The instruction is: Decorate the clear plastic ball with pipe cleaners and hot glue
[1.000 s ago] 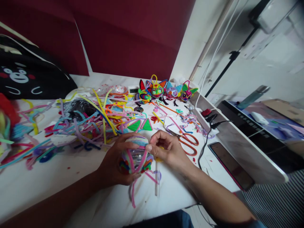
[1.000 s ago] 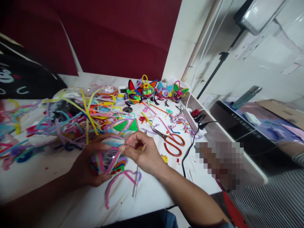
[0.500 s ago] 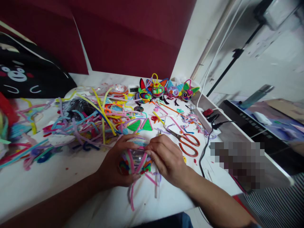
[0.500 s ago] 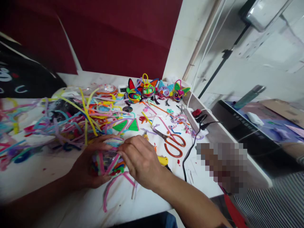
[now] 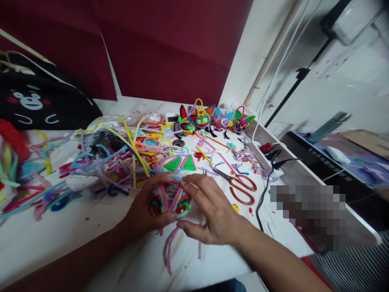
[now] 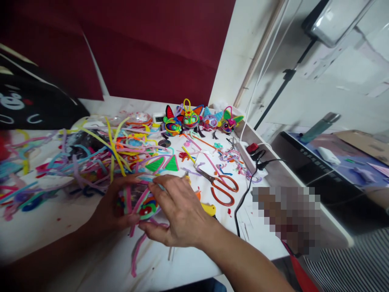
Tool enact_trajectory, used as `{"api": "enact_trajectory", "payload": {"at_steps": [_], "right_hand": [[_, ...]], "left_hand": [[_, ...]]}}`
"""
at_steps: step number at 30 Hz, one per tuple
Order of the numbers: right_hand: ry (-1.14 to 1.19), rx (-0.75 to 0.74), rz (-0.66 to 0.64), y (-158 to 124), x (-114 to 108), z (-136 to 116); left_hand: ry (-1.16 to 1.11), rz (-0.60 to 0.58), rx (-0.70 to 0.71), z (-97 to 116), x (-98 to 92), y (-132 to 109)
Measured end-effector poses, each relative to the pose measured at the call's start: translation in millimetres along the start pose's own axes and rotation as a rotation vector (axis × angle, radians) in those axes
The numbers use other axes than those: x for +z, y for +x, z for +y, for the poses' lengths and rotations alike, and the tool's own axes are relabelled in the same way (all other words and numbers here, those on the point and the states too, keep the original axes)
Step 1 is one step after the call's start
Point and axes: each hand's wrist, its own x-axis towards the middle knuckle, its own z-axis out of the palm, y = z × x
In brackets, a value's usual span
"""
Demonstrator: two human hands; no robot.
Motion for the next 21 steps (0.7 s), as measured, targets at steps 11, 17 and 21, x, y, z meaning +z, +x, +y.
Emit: {"api": "enact_trajectory", "payload": {"at_steps": [11,17,21], "right_hand": [[-0.172,-0.02,0.02,-8,19,2],[-0.167,-0.012,0.003,-9,20,6],[-0.17,-0.007,0.023,-10,21,8]], "left_hand": [[-0.199,0.125,-0.209,10,10.9,4],[-0.224,0.086,-0.266,13,10.7,6],[-0.269,0.102,-0.328,13,13.4,4]]}}
